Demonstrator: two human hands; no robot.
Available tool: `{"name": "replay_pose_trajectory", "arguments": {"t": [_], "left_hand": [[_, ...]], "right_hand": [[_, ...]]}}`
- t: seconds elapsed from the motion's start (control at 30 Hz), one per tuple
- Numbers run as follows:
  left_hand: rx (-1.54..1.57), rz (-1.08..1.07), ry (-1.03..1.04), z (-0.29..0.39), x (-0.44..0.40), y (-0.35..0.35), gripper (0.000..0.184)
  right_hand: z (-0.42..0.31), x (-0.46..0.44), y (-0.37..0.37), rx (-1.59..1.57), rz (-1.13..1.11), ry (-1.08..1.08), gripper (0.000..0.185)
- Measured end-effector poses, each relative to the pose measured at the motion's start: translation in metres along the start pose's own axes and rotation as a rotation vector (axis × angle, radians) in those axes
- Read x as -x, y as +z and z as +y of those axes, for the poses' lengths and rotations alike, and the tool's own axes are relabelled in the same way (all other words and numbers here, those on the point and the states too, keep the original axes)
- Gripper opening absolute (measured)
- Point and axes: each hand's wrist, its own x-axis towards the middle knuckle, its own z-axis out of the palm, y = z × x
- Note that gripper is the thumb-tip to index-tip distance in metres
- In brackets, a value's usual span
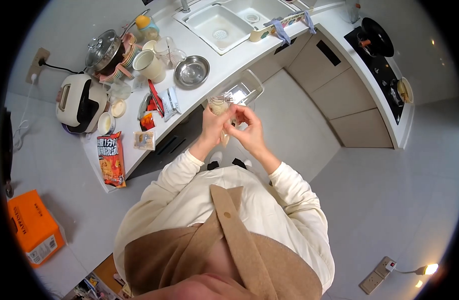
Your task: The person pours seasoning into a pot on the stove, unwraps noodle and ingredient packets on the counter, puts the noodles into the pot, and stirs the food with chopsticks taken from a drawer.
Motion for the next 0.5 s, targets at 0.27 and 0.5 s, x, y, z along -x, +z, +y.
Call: {"name": "replay_pose_trajectory", "arguments": {"t": [0.27,0.5], "left_hand": [[0.14,-0.066,-0.218,-0.001,-0.036,-0.021,0.04],[0.507,-0.305,-0.365,0.031,-0.019,-0.012,0.075]], "right_hand": [[0.004,-0.014,0.014,-0.141,0.087,0.081,0.071],[-0.027,-0.016,0.006,0.502,0.005,-0.364,0.073]]}}
